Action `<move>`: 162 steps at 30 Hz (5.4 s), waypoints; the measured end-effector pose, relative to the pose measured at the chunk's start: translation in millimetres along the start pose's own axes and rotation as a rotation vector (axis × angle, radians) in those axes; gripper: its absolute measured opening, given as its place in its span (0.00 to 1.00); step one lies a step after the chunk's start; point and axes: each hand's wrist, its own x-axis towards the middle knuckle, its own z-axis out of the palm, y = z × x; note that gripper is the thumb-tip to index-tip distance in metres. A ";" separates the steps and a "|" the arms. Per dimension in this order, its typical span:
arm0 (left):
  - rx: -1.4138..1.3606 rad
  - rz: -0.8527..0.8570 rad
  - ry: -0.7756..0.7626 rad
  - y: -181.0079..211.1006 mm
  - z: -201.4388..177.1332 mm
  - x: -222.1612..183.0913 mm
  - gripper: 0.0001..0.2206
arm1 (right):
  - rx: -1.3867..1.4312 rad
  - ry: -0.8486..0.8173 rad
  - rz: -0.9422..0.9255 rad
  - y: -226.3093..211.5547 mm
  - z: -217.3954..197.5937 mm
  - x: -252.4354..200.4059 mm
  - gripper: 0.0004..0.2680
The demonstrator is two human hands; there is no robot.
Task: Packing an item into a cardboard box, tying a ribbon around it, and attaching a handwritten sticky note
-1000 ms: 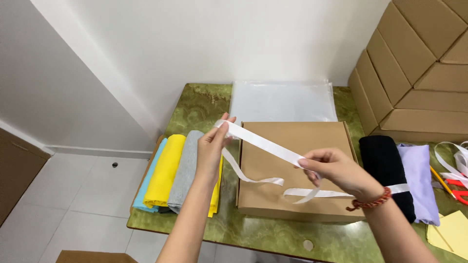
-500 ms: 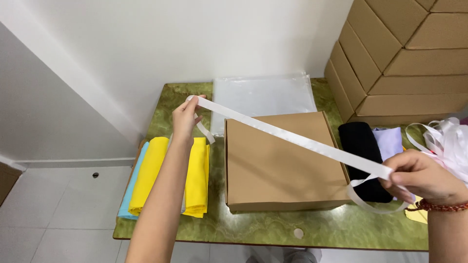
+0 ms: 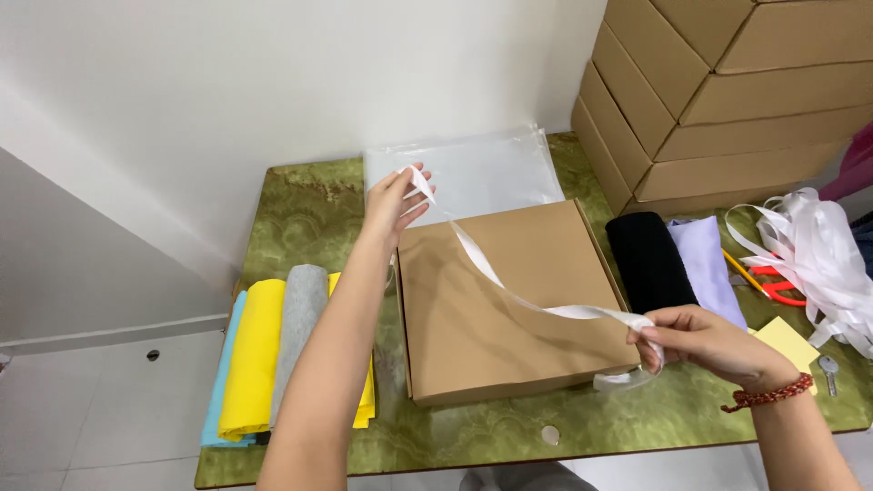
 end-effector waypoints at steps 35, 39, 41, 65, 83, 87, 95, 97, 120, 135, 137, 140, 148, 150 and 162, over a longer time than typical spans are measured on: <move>0.277 -0.018 0.354 -23.2 -42.1 128.3 0.29 | 0.238 0.416 0.174 70.8 -36.8 85.4 0.13; 0.488 -0.122 0.123 -40.7 -72.3 139.6 0.10 | 0.026 0.405 0.105 75.0 -50.8 88.9 0.23; 0.493 -0.181 0.021 -20.4 -68.1 119.1 0.16 | -0.022 0.400 0.089 80.6 -58.9 91.3 0.21; 1.054 0.099 0.104 -45.1 30.9 193.8 0.21 | -0.199 0.897 0.160 116.8 -125.5 186.1 0.14; 1.252 -0.029 -0.132 -115.1 18.2 185.6 0.13 | -0.608 0.589 0.400 127.2 -82.2 220.6 0.12; 1.362 -0.224 -0.271 -99.8 -7.2 156.7 0.25 | -0.801 0.391 0.474 159.0 -63.4 194.9 0.13; 1.464 -0.461 -0.411 -61.3 -15.3 114.8 0.50 | -0.317 0.258 0.695 134.0 -32.2 136.5 0.23; 1.469 -0.480 -0.458 -48.4 -3.9 104.0 0.53 | -0.146 0.266 0.761 79.8 -7.7 111.8 0.28; 1.489 -0.495 -0.473 -121.4 -41.8 58.9 0.62 | 0.442 0.399 0.673 129.5 20.3 64.2 0.21; 1.535 -0.348 -0.174 -114.9 -57.4 48.8 0.53 | 0.653 0.481 0.405 233.9 20.8 29.1 0.07; 1.520 -0.318 -0.166 -119.0 -59.8 57.8 0.51 | 0.716 0.505 0.403 244.6 13.8 38.4 0.07; 1.496 -0.292 -0.142 -115.3 -61.8 57.1 0.49 | 0.846 0.548 0.408 265.0 2.5 53.2 0.08; 1.528 -0.385 -0.141 -91.2 -51.2 14.6 0.51 | 1.152 0.630 0.399 353.4 17.1 49.6 0.10; 1.511 -0.399 -0.101 -86.5 -40.0 -0.8 0.53 | 1.274 0.660 0.392 373.1 23.0 52.7 0.11; 1.323 -0.333 0.121 -78.0 -11.6 -11.3 0.51 | 1.170 0.766 0.199 169.6 -73.8 168.4 0.14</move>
